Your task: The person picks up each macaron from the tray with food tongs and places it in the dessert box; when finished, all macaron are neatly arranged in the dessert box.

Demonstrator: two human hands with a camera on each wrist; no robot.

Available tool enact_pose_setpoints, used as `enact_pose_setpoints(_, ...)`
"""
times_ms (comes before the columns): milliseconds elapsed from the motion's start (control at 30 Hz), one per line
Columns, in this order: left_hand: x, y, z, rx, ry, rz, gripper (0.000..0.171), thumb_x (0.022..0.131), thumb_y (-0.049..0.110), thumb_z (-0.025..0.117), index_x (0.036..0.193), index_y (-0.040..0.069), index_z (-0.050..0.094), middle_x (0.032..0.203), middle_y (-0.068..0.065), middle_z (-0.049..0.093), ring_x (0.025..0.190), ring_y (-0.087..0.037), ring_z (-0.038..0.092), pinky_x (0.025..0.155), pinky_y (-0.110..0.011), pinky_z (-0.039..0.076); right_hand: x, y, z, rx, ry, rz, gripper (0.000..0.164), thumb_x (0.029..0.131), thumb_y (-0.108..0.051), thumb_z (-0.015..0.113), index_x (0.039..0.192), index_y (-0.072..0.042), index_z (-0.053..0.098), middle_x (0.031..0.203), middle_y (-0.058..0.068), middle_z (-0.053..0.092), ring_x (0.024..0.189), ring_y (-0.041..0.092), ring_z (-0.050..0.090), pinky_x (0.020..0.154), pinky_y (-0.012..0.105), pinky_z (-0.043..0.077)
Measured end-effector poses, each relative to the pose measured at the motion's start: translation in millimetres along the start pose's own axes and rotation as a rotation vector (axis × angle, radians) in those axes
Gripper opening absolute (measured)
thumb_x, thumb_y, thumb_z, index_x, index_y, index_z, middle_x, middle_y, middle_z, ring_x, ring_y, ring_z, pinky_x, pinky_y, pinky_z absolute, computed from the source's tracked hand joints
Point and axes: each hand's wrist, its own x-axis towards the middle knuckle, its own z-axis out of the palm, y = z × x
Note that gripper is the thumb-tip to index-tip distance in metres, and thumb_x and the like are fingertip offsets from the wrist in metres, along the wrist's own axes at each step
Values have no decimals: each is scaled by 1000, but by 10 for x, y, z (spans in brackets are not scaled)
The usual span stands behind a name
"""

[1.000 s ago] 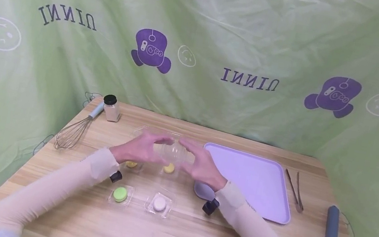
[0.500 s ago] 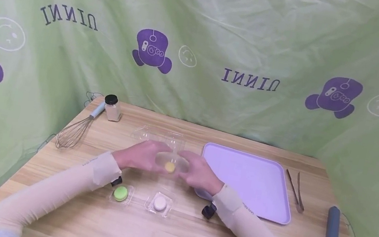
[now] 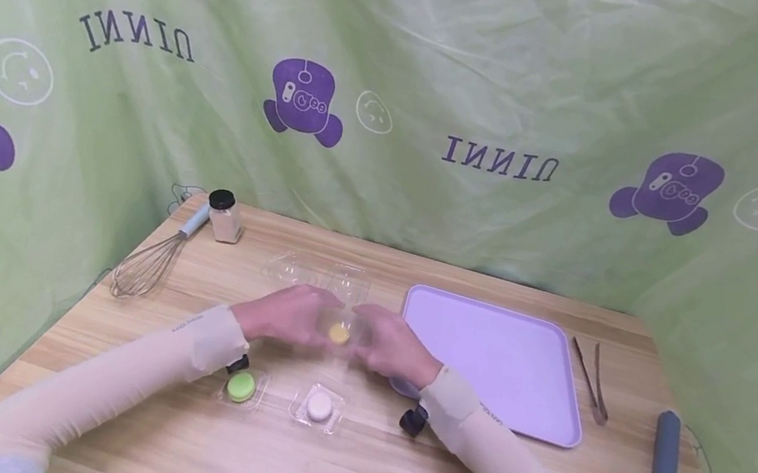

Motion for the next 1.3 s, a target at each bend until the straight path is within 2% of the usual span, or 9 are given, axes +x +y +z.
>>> enact_pose_setpoints(67,-1,-5,9,-5,-4,-13,73,77,35,85,137,4,60,136,-13,67,123,-27,65,109,-39,54,7,-18,5,4,-2,-6,75,75,-19,88,140,0,55,140,17,63,130,34,60,114,48,49)
enact_pose_setpoints(167,-5,-14,25,-30,-20,-30,71,76,29,85,138,2,60,129,-14,70,95,-21,71,91,-33,61,23,-34,20,-1,-16,-7,75,75,-19,87,140,1,56,139,17,64,128,33,62,112,48,50)
enact_pose_setpoints(300,-2,-25,44,-46,-28,-29,72,76,27,85,137,-1,60,123,-14,73,64,-11,58,73,-24,57,44,-42,37,-9,-34,25,75,75,-21,88,140,-2,56,140,15,64,130,31,61,113,46,50)
enact_pose_setpoints(367,0,-25,45,-40,-25,-33,72,76,28,86,137,0,60,124,-14,72,65,-6,55,77,-22,57,48,-45,40,7,-29,42,76,73,-21,89,140,-3,57,140,15,64,130,32,61,113,47,50)
enact_pose_setpoints(500,-13,-9,35,-48,-39,-64,74,75,27,88,138,1,60,126,-15,72,70,-11,62,85,-27,59,50,-43,66,44,-13,57,77,71,-20,90,139,-3,58,140,15,64,128,32,62,112,48,51)
enact_pose_setpoints(600,-32,11,29,-15,-57,-88,76,74,31,88,139,3,59,129,-13,71,90,-19,71,93,-33,60,50,-45,92,47,-26,65,78,71,-20,91,140,-4,57,140,14,64,128,31,62,111,46,51)
enact_pose_setpoints(733,-51,34,26,38,-66,-95,79,73,38,89,139,7,60,131,-10,71,113,-24,70,100,-39,58,55,-63,90,37,-52,80,79,71,-22,91,140,-5,57,141,14,63,129,31,61,112,47,51)
enact_pose_setpoints(967,-33,29,48,18,-37,-71,79,72,38,90,138,6,60,130,-10,70,115,-25,69,102,-39,57,58,-80,22,34,-63,96,79,71,-21,91,140,-4,56,140,14,63,128,31,62,112,47,51)
enact_pose_setpoints(1300,-30,35,51,14,-28,-74,79,71,37,89,137,5,59,135,-11,67,122,-28,65,105,-42,56,63,-45,12,31,-57,20,79,72,-20,89,140,-1,53,142,18,61,129,33,60,113,47,50)
